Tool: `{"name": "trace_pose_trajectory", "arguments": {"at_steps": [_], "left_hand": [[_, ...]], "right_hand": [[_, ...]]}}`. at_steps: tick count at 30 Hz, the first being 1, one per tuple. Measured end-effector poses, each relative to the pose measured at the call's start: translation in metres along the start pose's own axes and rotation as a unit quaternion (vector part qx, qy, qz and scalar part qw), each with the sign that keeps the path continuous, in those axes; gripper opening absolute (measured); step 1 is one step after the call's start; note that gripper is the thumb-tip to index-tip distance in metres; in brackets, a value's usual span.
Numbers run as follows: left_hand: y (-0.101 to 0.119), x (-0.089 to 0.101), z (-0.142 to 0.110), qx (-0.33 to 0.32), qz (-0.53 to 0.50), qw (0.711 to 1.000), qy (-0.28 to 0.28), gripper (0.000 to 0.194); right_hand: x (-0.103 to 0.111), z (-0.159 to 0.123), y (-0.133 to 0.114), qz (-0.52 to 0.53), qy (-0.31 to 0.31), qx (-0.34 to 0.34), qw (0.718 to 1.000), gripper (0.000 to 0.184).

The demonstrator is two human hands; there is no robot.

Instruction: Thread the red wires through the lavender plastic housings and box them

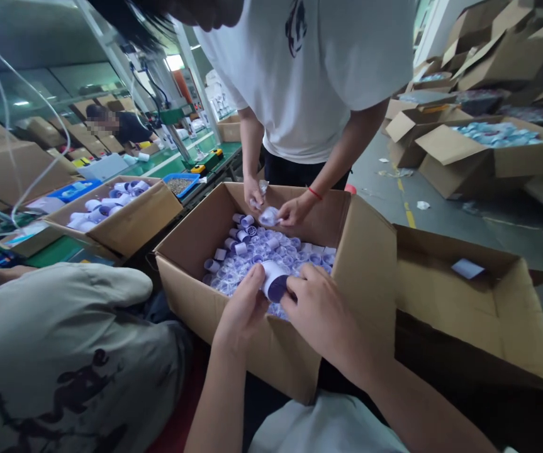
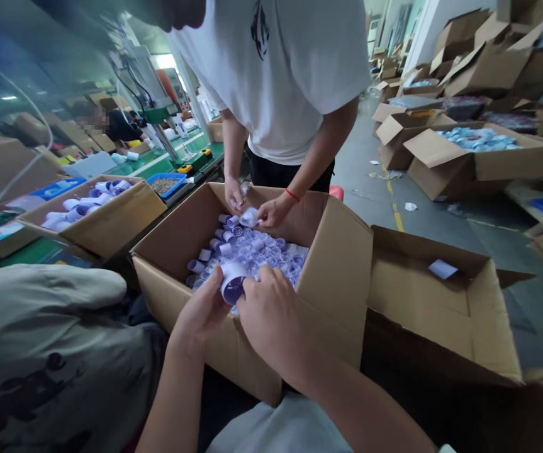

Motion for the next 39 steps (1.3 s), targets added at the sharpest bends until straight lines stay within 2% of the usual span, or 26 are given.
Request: {"name": "trace_pose_trajectory", "arguments": {"at_steps": [5,9,12,14,17,21,24,28,32,39], "left_hand": [[-0.002,-0.004,-0.002,0.023,0.005,1.0,0.003,0.034],[-0.004,-0.008,-0.004,0.061,-0.039,0.997,0.032,0.026],[-0.001,-0.011,-0.005,0.055,-0.057,0.996,0.037,0.024],[0.0,-0.01,-0.004,0.038,-0.056,0.997,0.037,0.022],[-0.002,-0.012,-0.005,0.013,-0.041,0.999,0.013,0.016],[-0.008,-0.015,-0.007,0.011,-0.025,0.999,-0.028,0.03],[-0.012,-0.017,-0.009,0.021,-0.024,0.999,-0.044,0.036],[-0.015,-0.017,-0.01,0.027,-0.03,0.999,-0.028,0.035],[-0.015,-0.015,-0.009,0.024,-0.035,0.999,0.008,0.026],[-0.014,-0.019,-0.009,0.016,-0.017,1.0,0.0,0.03]], "right_hand": [[0.005,-0.001,-0.007,0.013,0.002,0.016,1.0,0.014],[0.006,-0.006,-0.005,0.077,0.003,0.026,0.997,0.017],[0.006,-0.009,-0.001,0.145,0.015,0.05,0.988,0.027],[0.009,-0.01,0.005,0.206,0.053,0.048,0.976,0.028],[0.013,-0.012,0.015,0.272,0.122,0.032,0.954,0.017],[0.017,-0.016,0.02,0.231,0.22,0.036,0.947,0.007],[0.017,-0.02,0.026,0.196,0.276,0.003,0.941,0.005],[0.009,-0.019,0.031,0.2,0.268,-0.016,0.942,0.006],[0.003,-0.018,0.028,0.175,0.221,-0.005,0.959,0.006],[0.01,-0.021,0.03,0.172,0.21,-0.015,0.962,0.004]]}}
Point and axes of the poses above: each hand's wrist, its own z-axis towards the middle knuckle, its own x-axis out of the back of the hand, y = z × x, the point moved 8 cm from there along z, towards the middle knuckle, and after that the axes turned 13 degrees about -z, right-handed, at the moved point
